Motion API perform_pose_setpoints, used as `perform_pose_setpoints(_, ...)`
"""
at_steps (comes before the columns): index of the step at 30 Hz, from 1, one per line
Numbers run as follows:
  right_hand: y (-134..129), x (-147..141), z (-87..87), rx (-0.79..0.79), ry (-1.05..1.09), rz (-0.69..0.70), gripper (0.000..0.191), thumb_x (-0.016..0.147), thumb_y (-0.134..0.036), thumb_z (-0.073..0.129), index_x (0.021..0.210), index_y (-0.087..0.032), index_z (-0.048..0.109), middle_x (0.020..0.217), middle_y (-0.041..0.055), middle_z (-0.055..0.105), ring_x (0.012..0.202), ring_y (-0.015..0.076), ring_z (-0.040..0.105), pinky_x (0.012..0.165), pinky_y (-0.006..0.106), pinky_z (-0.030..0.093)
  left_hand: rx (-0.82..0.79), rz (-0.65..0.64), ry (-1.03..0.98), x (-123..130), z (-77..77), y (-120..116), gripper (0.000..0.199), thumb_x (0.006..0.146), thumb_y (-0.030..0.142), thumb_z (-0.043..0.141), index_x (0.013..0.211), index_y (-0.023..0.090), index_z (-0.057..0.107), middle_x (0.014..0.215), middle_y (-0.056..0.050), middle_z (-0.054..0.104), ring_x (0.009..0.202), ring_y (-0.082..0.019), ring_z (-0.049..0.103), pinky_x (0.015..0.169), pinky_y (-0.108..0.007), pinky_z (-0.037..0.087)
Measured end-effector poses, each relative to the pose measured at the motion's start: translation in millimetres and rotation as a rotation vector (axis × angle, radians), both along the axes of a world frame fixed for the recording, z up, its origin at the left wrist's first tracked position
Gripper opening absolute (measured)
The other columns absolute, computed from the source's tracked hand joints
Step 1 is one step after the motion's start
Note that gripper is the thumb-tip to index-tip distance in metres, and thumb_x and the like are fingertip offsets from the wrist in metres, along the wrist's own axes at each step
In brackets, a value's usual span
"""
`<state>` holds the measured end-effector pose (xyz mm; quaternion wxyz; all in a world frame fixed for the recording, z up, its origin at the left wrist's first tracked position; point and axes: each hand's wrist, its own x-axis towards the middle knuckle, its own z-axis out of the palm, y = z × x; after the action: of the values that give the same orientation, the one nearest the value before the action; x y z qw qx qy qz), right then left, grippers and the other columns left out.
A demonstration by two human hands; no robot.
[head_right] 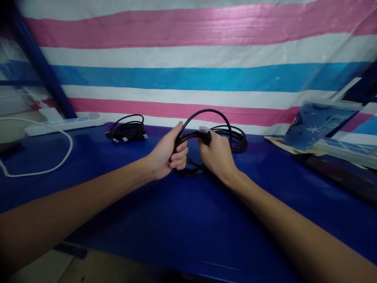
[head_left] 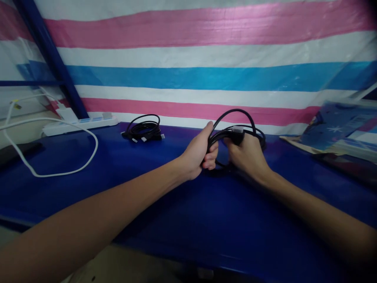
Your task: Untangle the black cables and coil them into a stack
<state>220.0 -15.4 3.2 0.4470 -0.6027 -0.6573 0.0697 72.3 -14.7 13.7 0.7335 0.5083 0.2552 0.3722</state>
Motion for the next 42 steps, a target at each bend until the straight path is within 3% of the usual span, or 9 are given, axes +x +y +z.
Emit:
perform_pose_setpoints(5,-5,-1,4.7,0.344,-0.529,-0.165,0.014,0.079,-0.022,0.050,0.088,-0.016,0.058,0.095,0.0159,0.065,0.084,0.0286,0.060,0.067,0.037,0.042,-0.028,0.309,-0.042,8,1.8,-6,0.051,0.090,0.048,0.047,0.050,0.021,0.028,0.037,0.009,0.019,0.031,-0.003,0.016,0.037,-0.022,0.015)
perform_pose_setpoints(10,-7,-7,10.9,0.709,-0.658,-0.109,0.028,0.077,-0.012,0.050,0.104,-0.014,0.056,0.137,0.0216,0.048,0.132,0.0372,0.041,0.103,0.053,0.034,0.031,0.392,-0.104,7,12.5,-12,0.042,0.086,0.040,0.055,0.055,0.021,0.034,0.042,0.009,0.022,0.035,-0.004,0.016,0.038,-0.024,0.014)
perform_pose_setpoints(14,-12,-6,23.7,0.567,-0.327,0.025,0.050,0.075,-0.010,0.052,0.124,-0.020,0.048,0.112,0.0126,0.063,0.102,0.0278,0.061,0.084,0.043,0.046,0.207,0.408,-0.088,3,20.9,-13,0.046,0.084,0.039,0.058,0.052,0.020,0.032,0.044,0.008,0.022,0.036,-0.003,0.018,0.040,-0.025,0.013)
perform_pose_setpoints(18,-26,-4,40.6,0.419,-0.185,0.084,0.009,0.078,-0.017,0.057,0.072,-0.018,0.062,0.062,0.0015,0.056,0.058,0.0129,0.050,0.061,0.029,0.038,0.544,0.437,-0.045,-2,28.2,-18,0.044,0.084,0.031,0.057,0.049,0.018,0.035,0.047,0.006,0.026,0.041,-0.002,0.023,0.044,-0.023,0.017)
perform_pose_setpoints(22,-39,0,53.0,0.348,-0.133,0.117,0.025,0.074,-0.014,0.064,0.051,-0.015,0.056,0.049,-0.0008,0.049,0.050,0.0077,0.041,0.049,0.023,0.028,0.591,0.401,-0.023,-3,33.2,-24,0.046,0.088,0.032,0.054,0.048,0.016,0.037,0.047,0.005,0.028,0.043,-0.003,0.028,0.047,-0.022,0.021)
perform_pose_setpoints(29,-38,16,59.6,0.279,0.210,0.266,0.042,0.086,-0.020,0.052,0.127,-0.026,0.058,0.048,-0.0066,0.051,0.040,0.0126,0.052,0.043,0.026,0.041,0.581,0.561,-0.092,-6,18.6,3,0.011,0.081,0.017,0.055,0.070,0.017,0.055,0.075,0.000,0.054,0.076,-0.010,0.056,0.069,-0.021,0.041)
perform_pose_setpoints(34,-21,19,51.7,0.296,0.849,0.318,0.020,0.070,-0.010,0.064,0.072,-0.022,0.048,0.045,-0.0099,0.029,0.036,0.0045,0.030,0.039,0.020,0.030,0.210,0.332,-0.138,-23,-11.2,37,0.049,0.056,0.003,0.051,0.103,0.017,0.051,0.116,-0.008,0.055,0.101,-0.018,0.061,0.084,-0.029,0.047)
perform_pose_setpoints(39,-3,21,32.4,0.210,1.008,0.182,0.014,0.072,-0.013,0.057,0.084,-0.021,0.053,0.045,-0.0105,0.027,0.037,0.0061,0.032,0.044,0.021,0.039,0.109,-0.138,-0.015,-24,-20.8,31,0.028,0.073,0.019,0.065,0.100,0.015,0.060,0.091,-0.009,0.070,0.084,-0.019,0.069,0.088,-0.035,0.048)
perform_pose_setpoints(42,6,24,19.8,0.165,0.918,0.207,0.012,0.074,-0.018,0.058,0.084,-0.022,0.052,0.046,-0.0100,0.032,0.039,0.0068,0.038,0.049,0.023,0.046,0.134,-0.183,-0.021,-17,-22.5,26,0.025,0.084,0.039,0.060,0.084,0.014,0.064,0.087,-0.011,0.070,0.085,-0.019,0.068,0.087,-0.033,0.049)
